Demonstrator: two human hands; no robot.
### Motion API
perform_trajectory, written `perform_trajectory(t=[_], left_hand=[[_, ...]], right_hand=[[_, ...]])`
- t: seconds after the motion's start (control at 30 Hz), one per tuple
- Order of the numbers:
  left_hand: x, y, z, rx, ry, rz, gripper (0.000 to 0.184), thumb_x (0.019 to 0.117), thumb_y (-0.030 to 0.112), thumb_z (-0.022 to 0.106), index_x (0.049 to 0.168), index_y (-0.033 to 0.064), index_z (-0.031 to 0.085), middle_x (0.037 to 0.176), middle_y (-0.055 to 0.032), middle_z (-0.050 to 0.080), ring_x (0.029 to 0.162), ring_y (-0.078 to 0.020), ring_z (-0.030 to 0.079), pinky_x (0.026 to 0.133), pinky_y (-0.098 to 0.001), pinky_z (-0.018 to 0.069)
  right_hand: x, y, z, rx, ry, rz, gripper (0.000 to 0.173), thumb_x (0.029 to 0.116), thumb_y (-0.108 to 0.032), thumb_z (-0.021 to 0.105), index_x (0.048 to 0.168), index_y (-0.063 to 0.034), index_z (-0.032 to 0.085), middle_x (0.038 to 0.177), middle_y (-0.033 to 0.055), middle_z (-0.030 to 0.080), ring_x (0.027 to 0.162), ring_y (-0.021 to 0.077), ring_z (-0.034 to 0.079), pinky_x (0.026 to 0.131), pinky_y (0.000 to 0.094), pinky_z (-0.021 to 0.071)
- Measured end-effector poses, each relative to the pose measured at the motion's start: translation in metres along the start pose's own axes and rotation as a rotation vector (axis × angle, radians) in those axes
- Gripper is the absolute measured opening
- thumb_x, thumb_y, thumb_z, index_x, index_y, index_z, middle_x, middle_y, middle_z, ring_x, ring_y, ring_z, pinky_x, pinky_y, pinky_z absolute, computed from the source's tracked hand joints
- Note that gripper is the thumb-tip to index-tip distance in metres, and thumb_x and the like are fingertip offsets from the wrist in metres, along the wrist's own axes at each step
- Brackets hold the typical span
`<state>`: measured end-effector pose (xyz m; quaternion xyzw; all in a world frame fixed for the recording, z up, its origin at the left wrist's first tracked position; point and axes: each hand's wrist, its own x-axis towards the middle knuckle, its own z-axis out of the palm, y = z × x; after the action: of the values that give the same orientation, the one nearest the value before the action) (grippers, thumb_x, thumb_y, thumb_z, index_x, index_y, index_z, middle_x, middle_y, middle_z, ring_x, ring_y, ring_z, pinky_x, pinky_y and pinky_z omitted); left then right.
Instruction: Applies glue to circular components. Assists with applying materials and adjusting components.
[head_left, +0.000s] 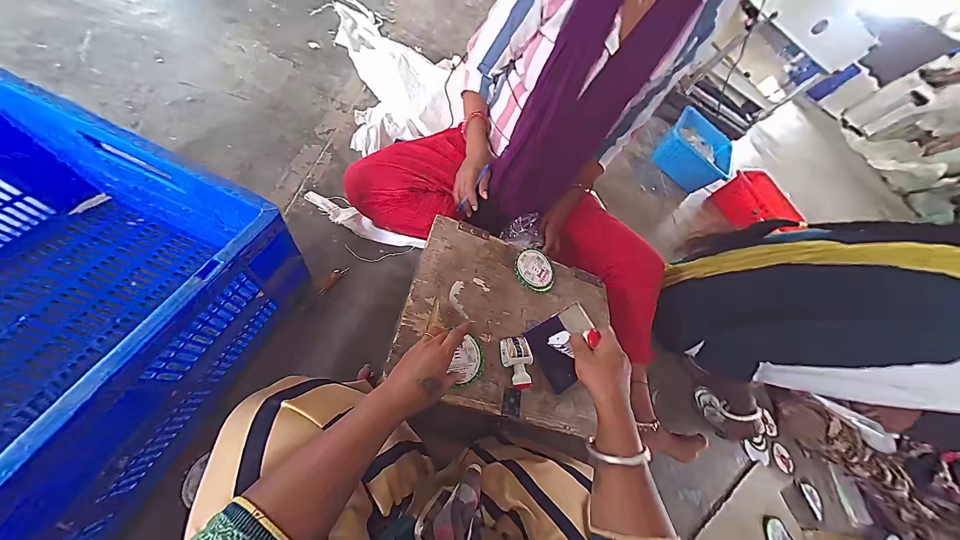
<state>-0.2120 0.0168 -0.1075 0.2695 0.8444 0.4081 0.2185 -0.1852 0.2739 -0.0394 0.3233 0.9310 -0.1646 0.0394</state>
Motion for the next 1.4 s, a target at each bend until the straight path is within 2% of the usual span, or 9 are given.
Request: perform_trajectory(t=[0.27,0.5,0.6,0.73,0.83,0.97,1.1,1.23,1.4], left_hand=[[0.003,-0.002,-0.008,-0.067,-0.079,-0.058,0.098,0.0871,0.003,0.078,0.164,0.0085,0.019,0.151,-0.0267,0.046,0.139,-0.0443,0.046,0.114,-0.0548,0.0387],[0.001,-0.007,-0.008,-0.063,-0.050,-0.080,0.118,0.0796,0.004,0.085,0.166,0.0137,0.006,0.151,-0.0316,0.038,0.130,-0.0482,0.052,0.106,-0.0561,0.0460],[0.001,-0.013,-0.009,-0.077,-0.035,-0.008,0.111,0.0766,0.005,0.088,0.163,0.0071,0.017,0.152,-0.0318,0.037,0.131,-0.0477,0.052,0.107,-0.0554,0.0458],[0.001,-0.022,-0.007,-0.032,-0.062,0.064,0.065,0.0826,0.007,0.084,0.138,-0.0025,0.052,0.140,-0.0278,0.051,0.126,-0.0442,0.055,0.104,-0.0554,0.0466],[0.004,-0.025,-0.009,0.036,-0.087,0.109,0.040,0.0873,0.011,0.080,0.123,0.0009,0.067,0.140,-0.0241,0.054,0.131,-0.0427,0.052,0.106,-0.0548,0.0445],[0.007,-0.023,-0.008,0.101,-0.135,0.086,0.038,0.0853,0.017,0.084,0.119,0.0024,0.072,0.149,-0.0222,0.050,0.138,-0.0406,0.047,0.111,-0.0533,0.0417],[0.002,-0.022,-0.009,0.134,-0.126,0.189,0.023,0.0970,0.014,0.070,0.113,-0.0017,0.075,0.141,-0.0246,0.057,0.130,-0.0430,0.055,0.108,-0.0557,0.0444],[0.001,-0.031,-0.003,0.084,-0.047,0.268,0.025,0.1042,0.013,0.056,0.109,-0.0046,0.074,0.130,-0.0244,0.065,0.123,-0.0414,0.061,0.104,-0.0558,0.0460],[0.002,-0.026,-0.008,-0.061,0.029,0.119,0.030,0.1064,0.015,0.050,0.119,-0.0080,0.064,0.118,-0.0250,0.067,0.108,-0.0371,0.066,0.098,-0.0522,0.0497]], right_hand=[[-0.079,-0.061,0.032,0.141,-0.008,-0.485,0.031,0.0985,-0.023,0.061,0.111,0.0046,0.064,0.081,0.0160,0.069,0.074,0.0312,0.069,0.067,0.0511,0.0535],[-0.073,-0.093,0.068,-0.055,-0.217,-0.359,0.036,0.1021,-0.023,0.062,0.125,0.0046,0.058,0.099,0.0217,0.071,0.095,0.0373,0.071,0.084,0.0529,0.0535],[-0.068,-0.077,0.046,0.121,-0.041,-0.400,0.037,0.0994,-0.020,0.063,0.121,0.0105,0.061,0.095,0.0255,0.070,0.089,0.0394,0.071,0.081,0.0563,0.0545],[-0.043,-0.034,-0.008,0.164,0.235,-0.239,0.036,0.1016,-0.017,0.058,0.122,0.0136,0.057,0.102,0.0307,0.066,0.095,0.0419,0.067,0.085,0.0591,0.0504],[-0.009,-0.007,-0.010,0.044,0.211,-0.037,0.041,0.1039,-0.022,0.058,0.127,0.0118,0.055,0.110,0.0329,0.065,0.106,0.0449,0.064,0.093,0.0604,0.0468],[0.007,0.005,0.021,-0.086,0.081,0.076,0.046,0.1046,-0.025,0.058,0.136,0.0072,0.053,0.118,0.0298,0.067,0.114,0.0435,0.065,0.098,0.0589,0.0477],[0.004,0.006,0.015,-0.010,0.104,0.072,0.042,0.1055,-0.023,0.056,0.133,0.0086,0.054,0.119,0.0307,0.066,0.115,0.0434,0.064,0.099,0.0579,0.0471],[-0.022,0.002,0.011,0.177,0.190,-0.089,0.038,0.1034,-0.019,0.058,0.125,0.0124,0.056,0.106,0.0296,0.065,0.100,0.0401,0.064,0.089,0.0576,0.0477],[-0.062,-0.020,0.022,0.351,0.104,-0.357,0.030,0.0991,-0.018,0.059,0.112,0.0084,0.061,0.087,0.0142,0.065,0.077,0.0200,0.061,0.072,0.0428,0.0503]])
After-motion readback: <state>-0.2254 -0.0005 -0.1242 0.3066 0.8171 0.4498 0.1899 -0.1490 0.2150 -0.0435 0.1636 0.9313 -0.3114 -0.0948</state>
